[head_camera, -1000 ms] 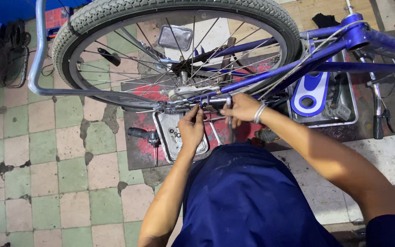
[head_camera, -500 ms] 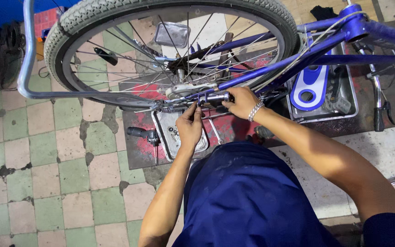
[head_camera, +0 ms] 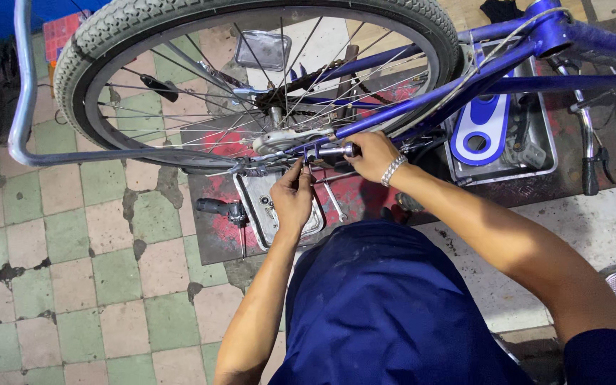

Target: The person is repairing the rear wheel hub of a bicycle that is mounted upside down on a workbench. They use various hand tools, including wrenches and a power drill, to adjust and tighten components on the wheel's axle and brake assembly.

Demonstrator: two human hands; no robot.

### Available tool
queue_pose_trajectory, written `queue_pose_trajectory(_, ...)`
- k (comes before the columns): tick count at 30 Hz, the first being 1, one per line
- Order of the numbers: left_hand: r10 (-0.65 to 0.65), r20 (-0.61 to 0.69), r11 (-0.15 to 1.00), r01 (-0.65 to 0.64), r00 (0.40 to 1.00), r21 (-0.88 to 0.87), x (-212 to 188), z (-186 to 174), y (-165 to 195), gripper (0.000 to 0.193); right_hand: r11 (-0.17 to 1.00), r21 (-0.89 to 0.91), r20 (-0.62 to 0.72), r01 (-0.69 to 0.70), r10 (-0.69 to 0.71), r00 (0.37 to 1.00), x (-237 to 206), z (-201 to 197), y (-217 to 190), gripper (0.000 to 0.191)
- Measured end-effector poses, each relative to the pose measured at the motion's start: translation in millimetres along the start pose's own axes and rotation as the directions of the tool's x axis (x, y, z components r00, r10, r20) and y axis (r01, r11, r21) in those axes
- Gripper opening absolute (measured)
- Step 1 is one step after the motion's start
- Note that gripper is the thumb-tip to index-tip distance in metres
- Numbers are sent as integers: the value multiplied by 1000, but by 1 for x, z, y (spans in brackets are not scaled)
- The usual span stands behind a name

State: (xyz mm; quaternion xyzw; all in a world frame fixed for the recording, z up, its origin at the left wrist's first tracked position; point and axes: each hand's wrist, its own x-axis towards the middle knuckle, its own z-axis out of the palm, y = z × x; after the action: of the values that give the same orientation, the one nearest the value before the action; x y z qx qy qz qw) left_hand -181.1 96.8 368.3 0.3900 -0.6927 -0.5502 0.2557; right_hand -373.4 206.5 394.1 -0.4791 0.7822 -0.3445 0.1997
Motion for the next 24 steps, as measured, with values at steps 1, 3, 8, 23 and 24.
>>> queue_pose_trajectory(1,12,0,1000,-12,1000,8,0,0,0,35,998,-3,-71,69,-69,995,-1,0,-2,36)
queue_pose_trajectory(3,35,1,999,-35,999,21,0,-1,1,34,998,-24,-70,51,-52,996,-2,-1,-7,34)
queue_pose_trajectory(8,-5,-4,1000,5,1000,-1,-1,-1,3,36,926,258,193,-275,229,954,-3,-10,-19,33)
queue_pose_trajectory(23,-242,150,726,282,959,-628,6,7,-10,22,660,683,99,-314,342,934,-13,22,-17,22)
queue_pose_trajectory(24,-252,163,695,296,954,-656,8,6,-11,21,664,690,69,-288,336,939,-14,25,-17,22)
